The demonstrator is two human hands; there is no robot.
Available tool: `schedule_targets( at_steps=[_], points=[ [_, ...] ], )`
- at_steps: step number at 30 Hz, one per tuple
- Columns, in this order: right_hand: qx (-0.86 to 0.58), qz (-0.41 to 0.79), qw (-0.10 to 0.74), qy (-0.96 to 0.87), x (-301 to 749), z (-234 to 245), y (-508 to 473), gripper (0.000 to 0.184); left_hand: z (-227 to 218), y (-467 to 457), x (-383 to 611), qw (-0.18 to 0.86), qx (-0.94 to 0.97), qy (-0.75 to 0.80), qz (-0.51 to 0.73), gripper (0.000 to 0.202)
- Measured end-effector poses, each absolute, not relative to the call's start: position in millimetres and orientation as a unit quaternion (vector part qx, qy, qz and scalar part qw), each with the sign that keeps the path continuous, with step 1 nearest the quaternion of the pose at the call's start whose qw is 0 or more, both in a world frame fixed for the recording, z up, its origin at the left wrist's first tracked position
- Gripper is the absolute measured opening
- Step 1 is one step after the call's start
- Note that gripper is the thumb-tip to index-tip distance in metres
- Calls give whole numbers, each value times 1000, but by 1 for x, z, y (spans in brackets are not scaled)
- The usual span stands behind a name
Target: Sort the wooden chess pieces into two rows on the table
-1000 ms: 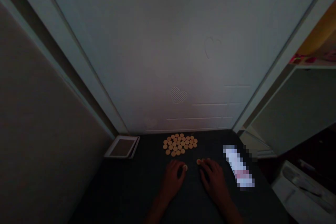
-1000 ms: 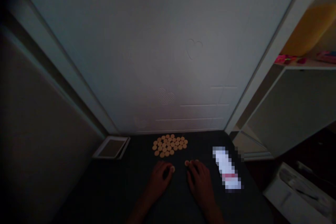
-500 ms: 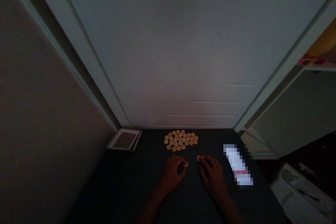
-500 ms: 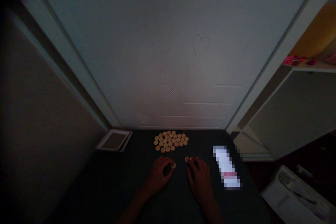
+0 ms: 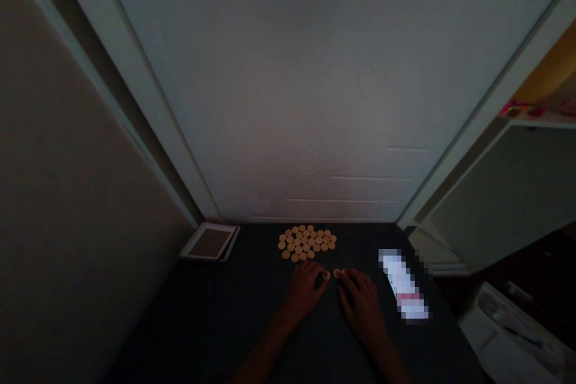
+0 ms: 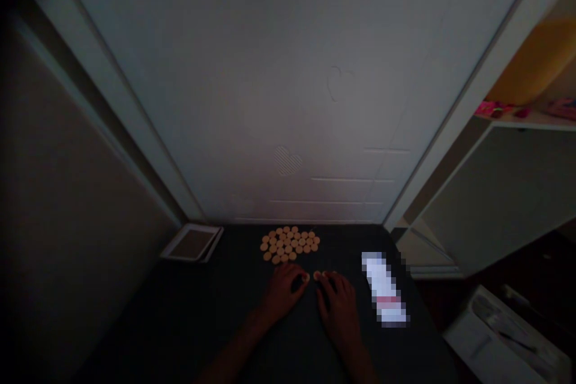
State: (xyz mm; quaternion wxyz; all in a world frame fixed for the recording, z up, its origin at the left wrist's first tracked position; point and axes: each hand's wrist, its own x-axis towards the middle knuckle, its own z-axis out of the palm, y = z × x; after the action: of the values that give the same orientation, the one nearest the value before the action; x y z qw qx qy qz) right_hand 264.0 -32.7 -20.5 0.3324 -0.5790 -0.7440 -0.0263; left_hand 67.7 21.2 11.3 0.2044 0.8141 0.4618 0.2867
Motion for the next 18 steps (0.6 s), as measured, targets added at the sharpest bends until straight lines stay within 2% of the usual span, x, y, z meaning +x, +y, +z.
schedule_targets(
  at_steps=[18],
  points=[
    [-584, -49, 318, -745, 266, -25, -32, 37, 7, 26, 76, 192, 817, 450, 306, 8]
  ],
)
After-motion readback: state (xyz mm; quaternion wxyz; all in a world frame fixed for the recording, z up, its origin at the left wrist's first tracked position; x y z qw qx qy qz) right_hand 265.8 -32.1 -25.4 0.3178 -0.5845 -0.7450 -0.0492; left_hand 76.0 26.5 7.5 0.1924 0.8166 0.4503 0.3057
